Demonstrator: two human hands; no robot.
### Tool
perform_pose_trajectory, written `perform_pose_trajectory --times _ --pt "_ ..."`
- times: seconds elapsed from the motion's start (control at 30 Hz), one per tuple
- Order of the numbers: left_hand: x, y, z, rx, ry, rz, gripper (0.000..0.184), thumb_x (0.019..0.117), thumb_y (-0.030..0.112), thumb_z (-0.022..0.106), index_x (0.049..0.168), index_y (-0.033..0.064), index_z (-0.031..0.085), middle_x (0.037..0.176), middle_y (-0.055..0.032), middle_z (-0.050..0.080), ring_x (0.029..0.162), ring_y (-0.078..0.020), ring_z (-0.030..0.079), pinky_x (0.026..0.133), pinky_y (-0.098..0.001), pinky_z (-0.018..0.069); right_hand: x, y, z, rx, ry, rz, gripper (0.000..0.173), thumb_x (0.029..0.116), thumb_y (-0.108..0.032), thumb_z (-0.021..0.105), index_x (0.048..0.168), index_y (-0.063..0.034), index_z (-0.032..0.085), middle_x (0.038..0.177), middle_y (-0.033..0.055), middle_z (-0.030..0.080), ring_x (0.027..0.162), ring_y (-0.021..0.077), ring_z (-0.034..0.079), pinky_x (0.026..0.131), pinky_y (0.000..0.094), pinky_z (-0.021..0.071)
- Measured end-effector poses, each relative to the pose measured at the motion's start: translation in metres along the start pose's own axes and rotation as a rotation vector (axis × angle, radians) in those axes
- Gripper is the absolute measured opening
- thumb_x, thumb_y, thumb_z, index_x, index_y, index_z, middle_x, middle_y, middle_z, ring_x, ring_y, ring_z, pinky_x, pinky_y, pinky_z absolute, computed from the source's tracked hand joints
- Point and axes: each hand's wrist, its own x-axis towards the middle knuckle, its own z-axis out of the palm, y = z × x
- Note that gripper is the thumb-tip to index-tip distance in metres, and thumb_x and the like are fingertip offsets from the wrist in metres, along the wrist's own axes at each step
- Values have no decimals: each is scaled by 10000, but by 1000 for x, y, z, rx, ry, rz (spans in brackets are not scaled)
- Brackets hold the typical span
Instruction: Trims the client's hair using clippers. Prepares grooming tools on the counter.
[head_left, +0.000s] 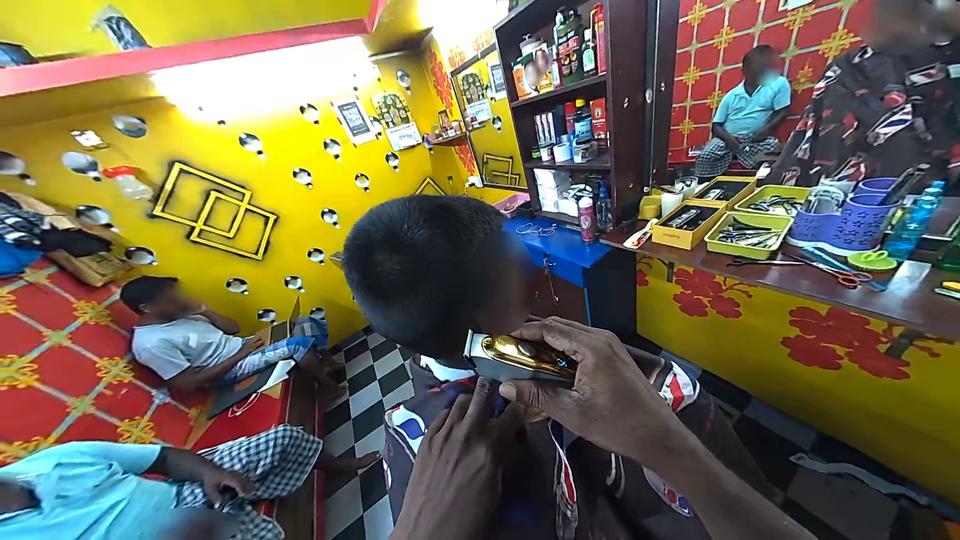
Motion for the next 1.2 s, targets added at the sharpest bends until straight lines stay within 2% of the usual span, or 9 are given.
perform_pose_trajectory --times 0.23,0.4,0.6,0.73,0.9,1.2 --pt "2 -2 3 -8 -8 0 347 904 117 547 1130 267 762 1186 -123 685 813 -257 696 616 -372 564 4 5 2 18 18 0 434 877 -501 751 1200 -212 726 1078 -114 688 926 -24 647 774 180 566" --pt "3 -2 4 -8 3 2 367 890 106 557 1139 281 763 1220 -134 685 776 -258 688 600 -370 549 6 7 3 38 40 6 436 874 -494 756 1200 -207 725 1068 -109 689 923 -22 649 775 178 569" --pt "4 -2 3 -10 -2 0 373 871 85 580 1132 276 766 1288 -147 670 793 -257 703 620 -373 561 8 8 3 67 54 35 449 866 -508 759 1201 -210 728 1062 -113 699 913 -21 654 763 175 568" --pt "4 -2 4 -22 -7 -9 380 912 108 563 1180 296 755 1316 -142 660 821 -261 709 638 -379 569 8 9 5 102 81 38 429 874 -483 758 1193 -197 732 1062 -106 712 939 -15 668 787 189 584" --pt "5 -3 5 -20 -6 -9 423 902 86 558 1204 310 750 1345 -144 648 813 -255 708 631 -378 566 9 12 6 130 87 60 435 885 -491 744 1205 -197 728 1059 -105 711 939 -9 668 788 199 584" --pt "5 -3 5 -18 -33 -13 473 907 77 569 1268 342 722 1459 -138 576 804 -235 703 626 -361 560 11 16 6 241 72 168 423 877 -510 749 1201 -239 729 1019 -106 720 883 21 681 742 237 593"
